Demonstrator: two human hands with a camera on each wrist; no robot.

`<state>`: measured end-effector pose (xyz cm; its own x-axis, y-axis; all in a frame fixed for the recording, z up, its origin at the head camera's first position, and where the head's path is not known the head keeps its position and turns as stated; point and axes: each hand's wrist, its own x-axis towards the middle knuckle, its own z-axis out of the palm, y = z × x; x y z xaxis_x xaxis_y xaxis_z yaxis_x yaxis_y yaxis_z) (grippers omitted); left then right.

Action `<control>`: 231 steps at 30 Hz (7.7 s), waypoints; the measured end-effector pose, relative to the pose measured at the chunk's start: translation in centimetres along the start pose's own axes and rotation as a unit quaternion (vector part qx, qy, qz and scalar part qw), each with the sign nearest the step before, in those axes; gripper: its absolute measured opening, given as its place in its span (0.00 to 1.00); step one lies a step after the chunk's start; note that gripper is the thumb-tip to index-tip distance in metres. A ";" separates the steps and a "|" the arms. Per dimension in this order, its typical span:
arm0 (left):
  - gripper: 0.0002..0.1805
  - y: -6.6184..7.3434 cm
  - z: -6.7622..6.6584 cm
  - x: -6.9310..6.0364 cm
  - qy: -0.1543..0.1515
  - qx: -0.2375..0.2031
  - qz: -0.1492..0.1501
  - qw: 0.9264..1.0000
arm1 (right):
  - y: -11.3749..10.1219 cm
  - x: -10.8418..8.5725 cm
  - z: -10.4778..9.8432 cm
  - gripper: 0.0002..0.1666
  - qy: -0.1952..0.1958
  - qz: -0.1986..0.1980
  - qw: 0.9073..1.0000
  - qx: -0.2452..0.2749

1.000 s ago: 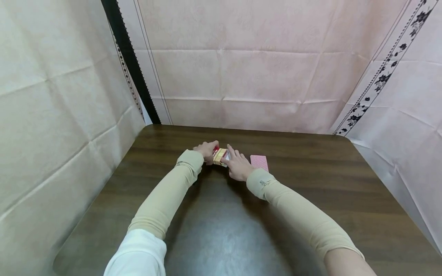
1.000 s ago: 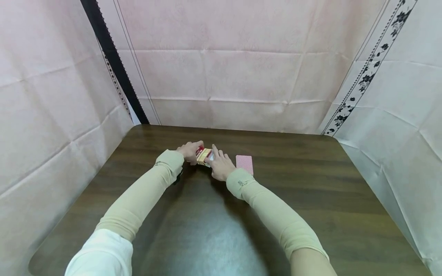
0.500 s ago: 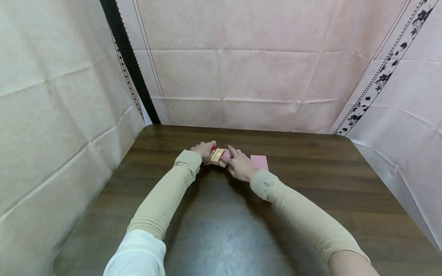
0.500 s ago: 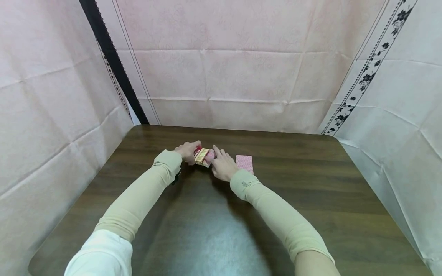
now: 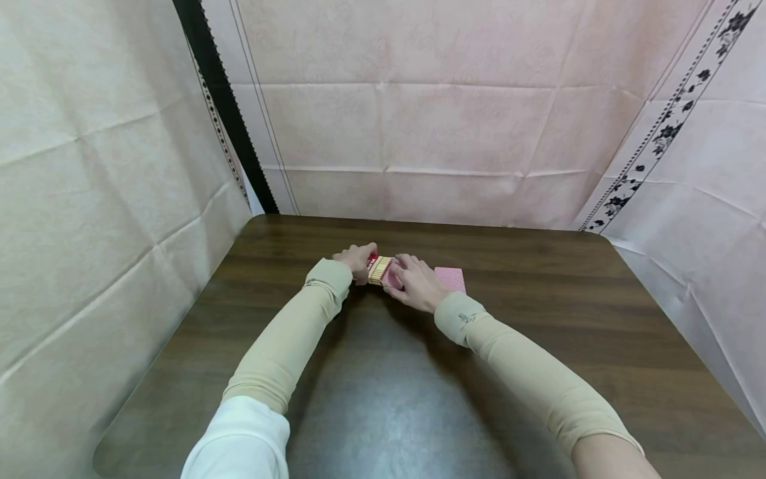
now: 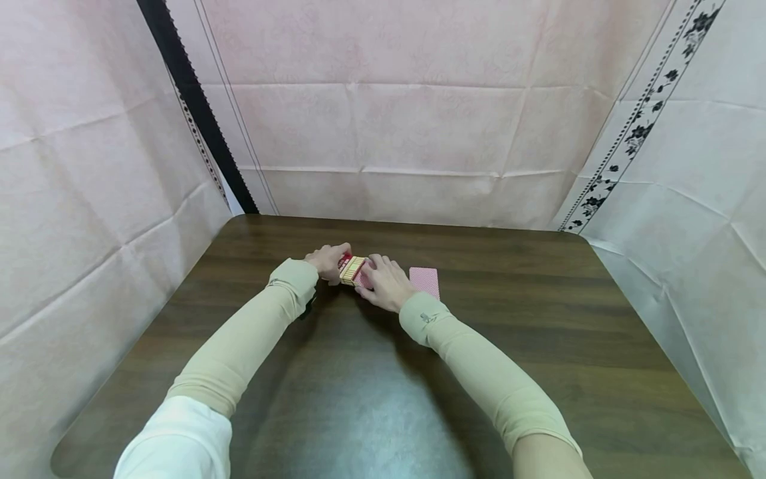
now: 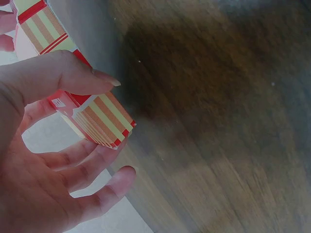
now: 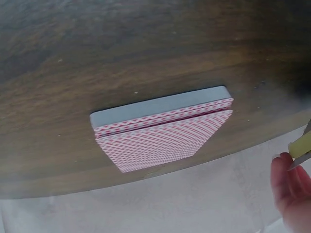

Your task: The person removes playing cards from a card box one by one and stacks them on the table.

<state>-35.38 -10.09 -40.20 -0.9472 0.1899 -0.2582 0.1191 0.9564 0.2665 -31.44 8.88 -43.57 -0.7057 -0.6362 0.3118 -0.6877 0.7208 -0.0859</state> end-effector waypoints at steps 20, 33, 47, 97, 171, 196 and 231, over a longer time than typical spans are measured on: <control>0.34 -1.2 -0.2 -0.1 -0.006 -0.006 -0.019 1.000 | 0.9 -1.5 -0.6 0.31 -0.008 0.039 0.999 -0.015; 0.35 -1.3 -0.5 -0.5 -0.013 -0.013 -0.023 1.000 | 2.5 -3.2 -0.7 0.31 0.028 0.194 0.977 -0.081; 0.36 -1.6 -0.3 -0.1 -0.010 -0.015 -0.024 1.000 | 3.7 -4.6 -0.2 0.34 -0.007 0.296 0.947 -0.125; 0.35 1.0 0.1 0.5 0.005 0.021 0.018 1.000 | -0.6 0.4 0.3 0.27 -0.122 0.028 0.990 -0.067; 0.39 -1.4 -0.1 0.3 0.003 -0.001 -0.039 0.999 | 4.4 -4.7 -0.2 0.32 0.020 0.232 0.967 -0.108; 0.39 -1.4 -0.3 0.2 -0.001 -0.004 -0.044 0.999 | 4.0 -5.0 0.6 0.37 -0.050 0.315 0.941 -0.116; 0.37 0.7 -0.1 0.2 0.001 0.016 -0.011 1.000 | -0.5 -0.3 -0.3 0.24 -0.099 0.027 0.994 -0.047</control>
<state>-35.47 -9.38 -40.00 -0.9505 0.1684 -0.2612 0.1078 0.9669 0.2312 -30.86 8.77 -43.37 -0.7670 -0.6310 0.1160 -0.6358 0.7718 -0.0053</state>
